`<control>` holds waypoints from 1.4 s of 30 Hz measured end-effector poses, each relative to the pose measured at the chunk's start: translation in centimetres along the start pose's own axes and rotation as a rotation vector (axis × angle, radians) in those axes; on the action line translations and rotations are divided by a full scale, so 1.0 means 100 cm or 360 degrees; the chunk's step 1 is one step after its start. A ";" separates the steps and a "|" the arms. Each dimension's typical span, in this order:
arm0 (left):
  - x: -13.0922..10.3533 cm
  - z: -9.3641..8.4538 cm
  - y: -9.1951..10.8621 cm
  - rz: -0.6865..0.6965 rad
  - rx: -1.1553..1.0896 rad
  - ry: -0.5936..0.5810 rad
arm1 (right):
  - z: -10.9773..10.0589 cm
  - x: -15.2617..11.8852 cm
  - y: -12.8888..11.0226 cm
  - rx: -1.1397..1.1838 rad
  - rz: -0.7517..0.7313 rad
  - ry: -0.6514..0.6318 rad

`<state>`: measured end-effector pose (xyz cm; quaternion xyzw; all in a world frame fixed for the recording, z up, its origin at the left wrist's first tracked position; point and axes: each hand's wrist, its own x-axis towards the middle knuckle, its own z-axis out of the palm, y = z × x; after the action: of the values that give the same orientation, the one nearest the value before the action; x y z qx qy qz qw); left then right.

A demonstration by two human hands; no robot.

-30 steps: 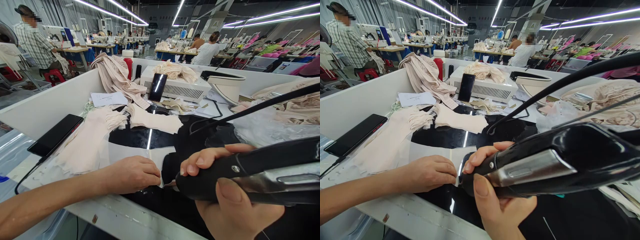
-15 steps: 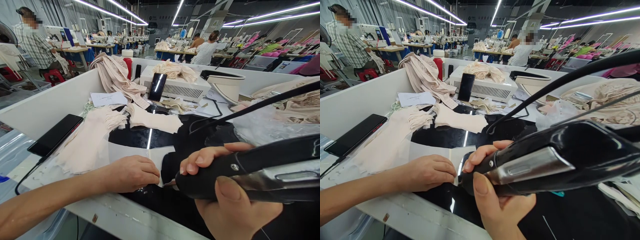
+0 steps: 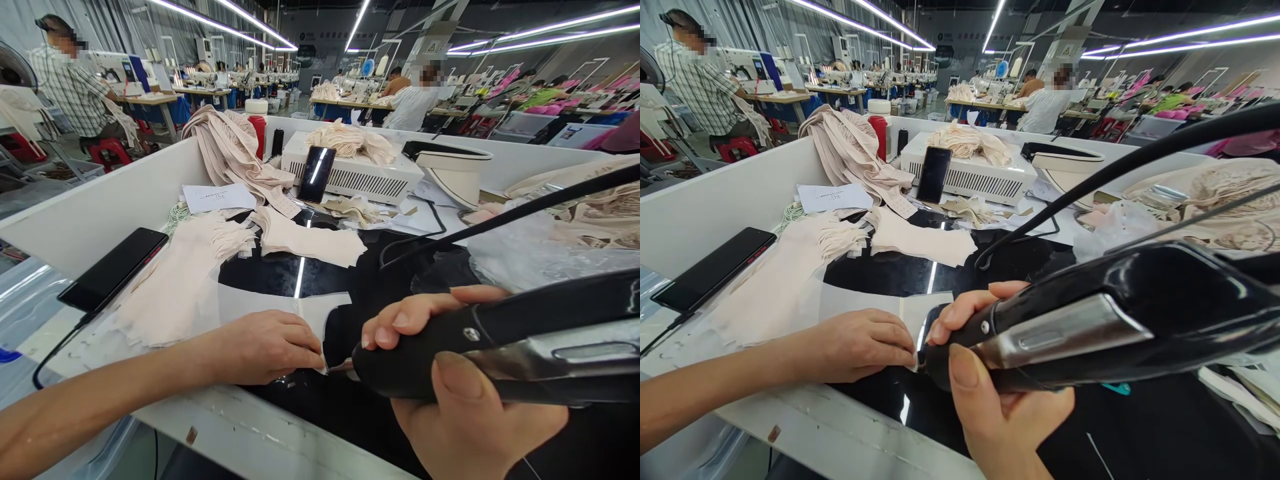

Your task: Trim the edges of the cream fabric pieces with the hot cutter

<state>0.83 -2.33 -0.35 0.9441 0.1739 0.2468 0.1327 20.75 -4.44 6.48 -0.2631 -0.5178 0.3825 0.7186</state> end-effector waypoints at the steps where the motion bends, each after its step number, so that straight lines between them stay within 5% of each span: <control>1: 0.000 0.001 0.000 0.0015 0.0010 0.0021 | 0.000 0.000 0.000 -0.0005 0.0001 0.0004; 17: -0.002 0.003 0.001 0.0029 0.0062 0.0063 | -0.001 0.002 -0.003 0.0069 0.0038 0.0125; 42: 0.000 0.002 0.003 0.0017 0.0050 0.0042 | -0.004 0.000 0.000 0.0009 0.0011 -0.0026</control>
<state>1.04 -2.63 -0.36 0.9436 0.1743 0.2572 0.1143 21.13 -4.43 6.40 -0.2596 -0.5217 0.3887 0.7137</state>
